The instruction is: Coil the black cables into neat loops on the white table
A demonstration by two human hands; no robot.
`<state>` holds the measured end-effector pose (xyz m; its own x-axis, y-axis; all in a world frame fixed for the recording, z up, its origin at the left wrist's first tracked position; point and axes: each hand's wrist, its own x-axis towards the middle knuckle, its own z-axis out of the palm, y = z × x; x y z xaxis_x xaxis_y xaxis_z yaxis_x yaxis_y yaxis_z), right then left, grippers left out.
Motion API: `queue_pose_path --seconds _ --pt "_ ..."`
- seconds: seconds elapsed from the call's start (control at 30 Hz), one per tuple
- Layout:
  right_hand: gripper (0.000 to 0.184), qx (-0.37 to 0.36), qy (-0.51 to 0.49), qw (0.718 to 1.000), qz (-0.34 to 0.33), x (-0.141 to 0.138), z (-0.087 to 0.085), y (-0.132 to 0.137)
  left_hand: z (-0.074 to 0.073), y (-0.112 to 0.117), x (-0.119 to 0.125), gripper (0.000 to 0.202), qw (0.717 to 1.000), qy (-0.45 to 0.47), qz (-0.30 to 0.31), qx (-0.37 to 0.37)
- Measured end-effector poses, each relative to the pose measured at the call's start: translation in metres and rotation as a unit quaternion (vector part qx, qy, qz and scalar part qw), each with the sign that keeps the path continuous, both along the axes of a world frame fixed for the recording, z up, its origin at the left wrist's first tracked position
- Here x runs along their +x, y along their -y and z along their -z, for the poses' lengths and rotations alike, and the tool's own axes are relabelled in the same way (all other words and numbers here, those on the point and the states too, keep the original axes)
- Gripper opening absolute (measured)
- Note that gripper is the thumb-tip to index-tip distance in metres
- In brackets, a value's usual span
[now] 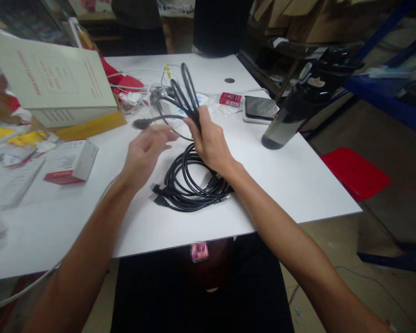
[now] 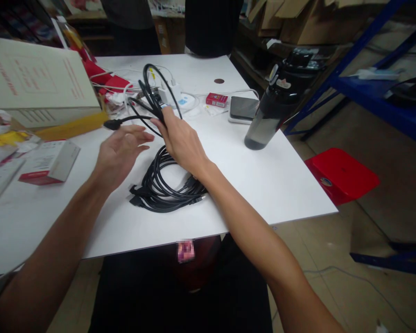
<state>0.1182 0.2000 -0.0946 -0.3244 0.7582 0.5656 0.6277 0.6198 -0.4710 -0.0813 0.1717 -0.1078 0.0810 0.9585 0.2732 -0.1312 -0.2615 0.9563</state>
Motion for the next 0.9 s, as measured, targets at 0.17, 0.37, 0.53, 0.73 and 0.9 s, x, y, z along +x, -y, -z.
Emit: queue_pose_path --seconds 0.17,0.37,0.53,0.73,0.9 --pt "0.048 0.042 -0.135 0.987 0.072 0.007 0.012 -0.018 0.021 0.003 0.009 0.054 0.969 -0.221 0.114 0.014" --pt "0.047 0.101 -0.285 0.946 0.12 0.019 -0.002 -0.021 0.03 -0.003 0.004 0.053 0.958 -0.264 0.099 0.051" --pt "0.048 0.099 -0.187 0.976 0.058 0.025 -0.008 0.029 0.033 -0.007 0.002 0.052 0.967 -0.239 0.076 0.04" --pt "0.059 0.101 0.185 0.973 -0.092 0.034 0.02 0.094 0.031 -0.01 -0.003 0.045 0.974 -0.223 0.023 0.034" --pt "0.07 0.076 0.265 0.953 -0.126 0.045 0.023 0.095 0.034 -0.015 -0.003 0.045 0.986 -0.162 0.027 -0.006"
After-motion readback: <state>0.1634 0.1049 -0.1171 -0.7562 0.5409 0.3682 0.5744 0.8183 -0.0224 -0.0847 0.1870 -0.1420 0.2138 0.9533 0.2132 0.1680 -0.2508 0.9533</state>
